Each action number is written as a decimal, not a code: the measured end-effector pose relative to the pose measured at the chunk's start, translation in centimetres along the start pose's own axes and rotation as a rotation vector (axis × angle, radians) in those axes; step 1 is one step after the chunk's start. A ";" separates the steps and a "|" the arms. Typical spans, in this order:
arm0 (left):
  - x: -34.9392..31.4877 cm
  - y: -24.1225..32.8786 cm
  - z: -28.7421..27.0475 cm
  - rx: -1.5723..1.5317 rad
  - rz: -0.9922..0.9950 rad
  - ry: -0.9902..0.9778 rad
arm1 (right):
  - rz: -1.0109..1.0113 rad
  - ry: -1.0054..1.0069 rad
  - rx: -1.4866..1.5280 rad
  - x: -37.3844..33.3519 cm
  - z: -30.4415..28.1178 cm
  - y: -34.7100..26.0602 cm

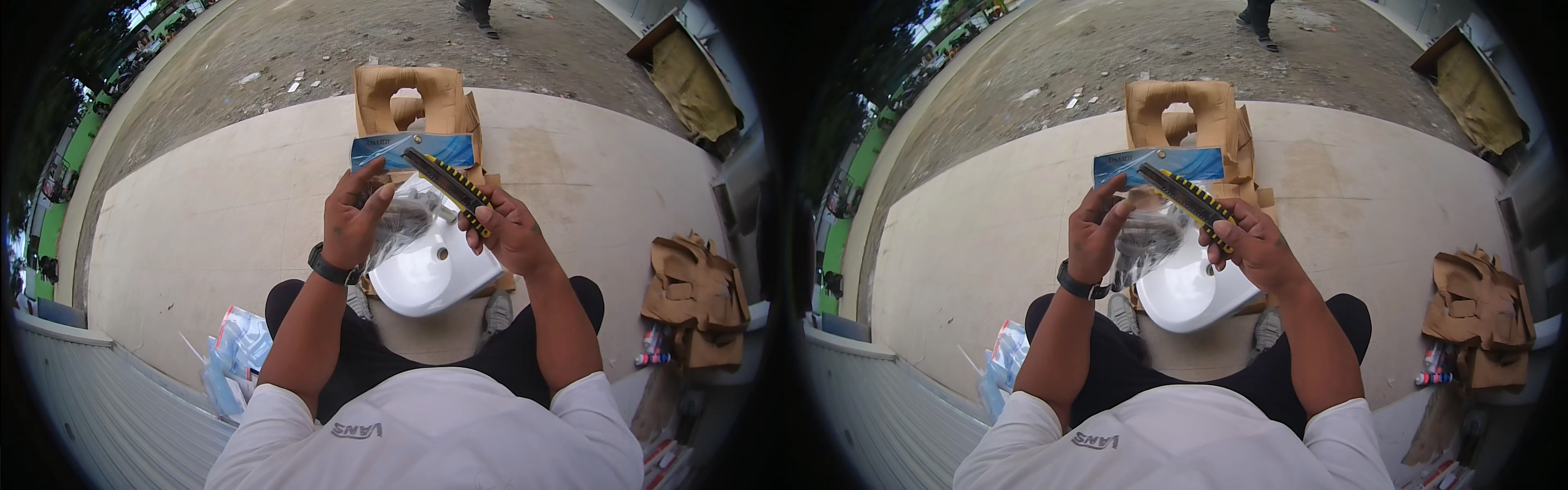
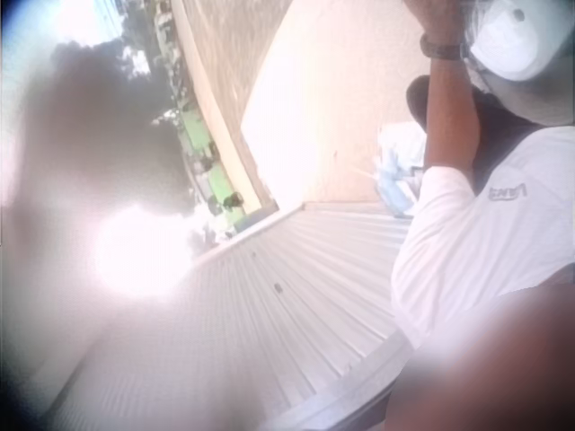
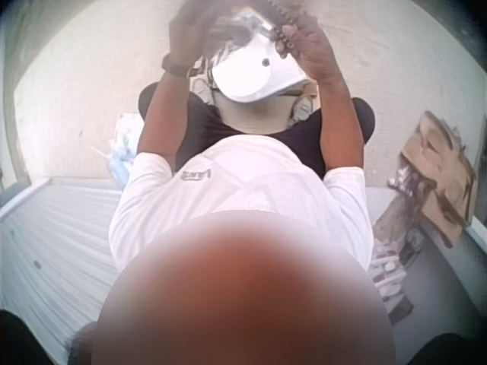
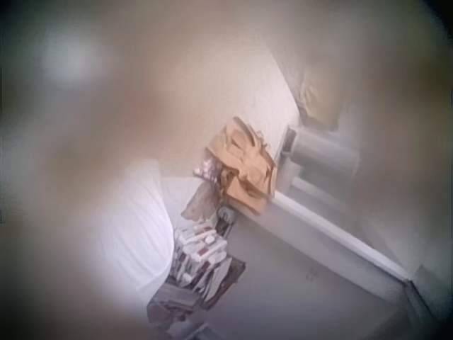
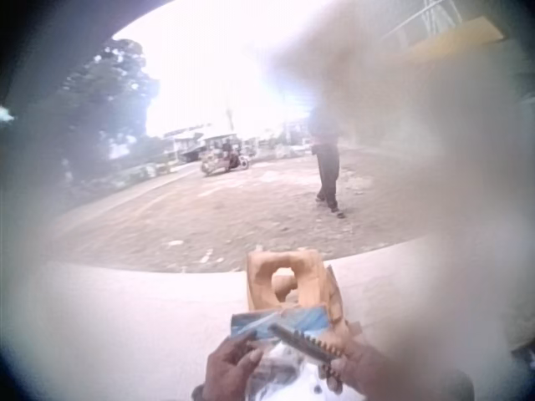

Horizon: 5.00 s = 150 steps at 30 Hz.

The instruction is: The person sits on the floor and assembles a bathroom sink and faucet. They insert a metal pipe into the sink, attach the faucet body, and secure it with a nut. The person then unpacks a drain assembly from a plastic bag and attaches it to the sink.

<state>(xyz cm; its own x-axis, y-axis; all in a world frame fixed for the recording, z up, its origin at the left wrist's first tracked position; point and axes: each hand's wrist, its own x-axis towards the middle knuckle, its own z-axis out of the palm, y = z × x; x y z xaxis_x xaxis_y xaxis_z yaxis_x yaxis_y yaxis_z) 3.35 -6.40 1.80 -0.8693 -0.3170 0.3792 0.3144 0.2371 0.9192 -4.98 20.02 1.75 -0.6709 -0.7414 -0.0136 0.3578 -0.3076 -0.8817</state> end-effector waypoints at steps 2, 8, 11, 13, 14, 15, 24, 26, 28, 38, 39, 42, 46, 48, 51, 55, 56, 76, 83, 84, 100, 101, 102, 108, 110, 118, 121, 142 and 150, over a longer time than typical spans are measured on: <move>0.0 0.0 0.0 -0.095 -0.072 -0.042 | 0.032 -0.002 -0.013 0.5 0.6 1.1; 0.9 -0.5 0.1 -0.338 -0.155 -0.171 | 0.091 -0.033 0.084 2.0 1.1 2.6; 0.9 -0.8 0.1 -0.377 -0.186 -0.186 | 0.109 -0.061 0.125 2.2 1.1 2.9; 0.9 -1.0 0.1 -0.371 -0.202 -0.183 | 0.103 -0.073 0.122 2.3 1.2 2.9; 0.8 -1.1 0.1 -0.353 -0.195 -0.181 | 0.105 -0.054 0.062 2.3 1.3 3.0; 0.8 -1.2 0.1 -0.332 -0.196 -0.180 | 0.107 -0.035 0.002 2.3 1.5 3.0; 0.8 0.6 -0.9 0.151 0.076 -0.259 | -0.039 0.054 -0.164 1.6 1.9 1.2; 0.7 1.2 -1.1 0.311 0.139 -0.256 | -0.134 0.049 -0.260 1.0 1.1 0.2; 0.7 1.6 -1.1 0.492 0.203 -0.249 | -0.112 0.092 -0.382 0.8 0.6 -0.2; 1.7 1.7 -1.8 0.610 0.263 -0.248 | -0.320 0.063 -1.160 0.4 2.5 -1.5; 1.6 1.7 -1.8 0.605 0.247 -0.254 | -0.338 0.066 -1.208 0.6 2.7 -1.6; 1.6 1.6 -1.7 0.606 0.219 -0.277 | -0.362 0.038 -1.268 1.2 2.9 -1.9; 1.7 1.6 -1.6 0.558 0.166 -0.310 | -0.284 0.001 -1.289 1.8 2.9 -2.3; 1.7 1.7 -1.6 0.554 0.177 -0.322 | -0.277 -0.010 -1.296 2.0 2.9 -2.5; 1.6 1.9 -1.6 0.549 0.159 -0.344 | -0.326 -0.032 -1.264 2.3 3.0 -2.6; 1.6 2.1 -1.6 0.497 0.140 -0.378 | -0.306 -0.031 -1.293 2.7 3.1 -2.5; 1.6 2.1 -1.6 0.502 0.143 -0.382 | -0.300 -0.029 -1.294 2.7 3.2 -2.4; 1.4 2.2 -1.3 0.479 0.196 -0.377 | -0.093 0.047 -1.178 2.3 0.0 -2.6; 1.2 2.1 -1.2 0.427 0.227 -0.363 | -0.036 0.096 -1.108 2.5 -2.1 -2.6; 1.2 2.2 -1.3 0.419 0.219 -0.362 | -0.026 0.104 -1.094 2.5 -2.5 -2.6; 1.4 2.8 -2.6 0.372 0.073 -0.333 | 0.261 0.520 -1.150 1.5 -4.7 -5.1; 1.3 2.6 -2.6 0.364 0.084 -0.329 | 0.217 0.477 -1.110 0.8 -4.0 -6.1; 1.3 2.4 -2.3 0.353 0.093 -0.324 | 0.181 0.442 -1.070 0.3 -3.2 -6.7; 1.3 2.1 -1.4 0.366 0.033 -0.382 | -0.074 0.050 -1.088 0.3 1.6 -5.4; 1.2 2.2 -1.2 0.386 0.000 -0.399 | -0.083 0.055 -1.109 0.9 2.2 -4.7; 1.1 1.6 -0.7 0.364 0.074 -0.414 | -0.172 -0.004 -1.137 2.1 2.4 -3.2; 1.1 1.5 -0.6 0.355 0.062 -0.429 | -0.184 -0.010 -1.176 2.3 2.2 -2.9; 0.9 2.0 -0.6 0.358 0.142 -0.385 | 0.097 0.137 -1.080 2.2 -1.2 -3.2; 1.0 2.0 -0.7 0.350 0.179 -0.389 | 0.163 0.248 -1.075 3.1 -6.1 -2.1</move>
<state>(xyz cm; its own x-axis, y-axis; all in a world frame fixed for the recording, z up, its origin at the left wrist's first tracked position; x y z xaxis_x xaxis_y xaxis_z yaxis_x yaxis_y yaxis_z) 3.36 -6.87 4.06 -0.9114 0.1030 0.3984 0.3827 0.5681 0.7286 -11.81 21.98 0.65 -0.8211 -0.5494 -0.1546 -0.2143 0.5477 -0.8088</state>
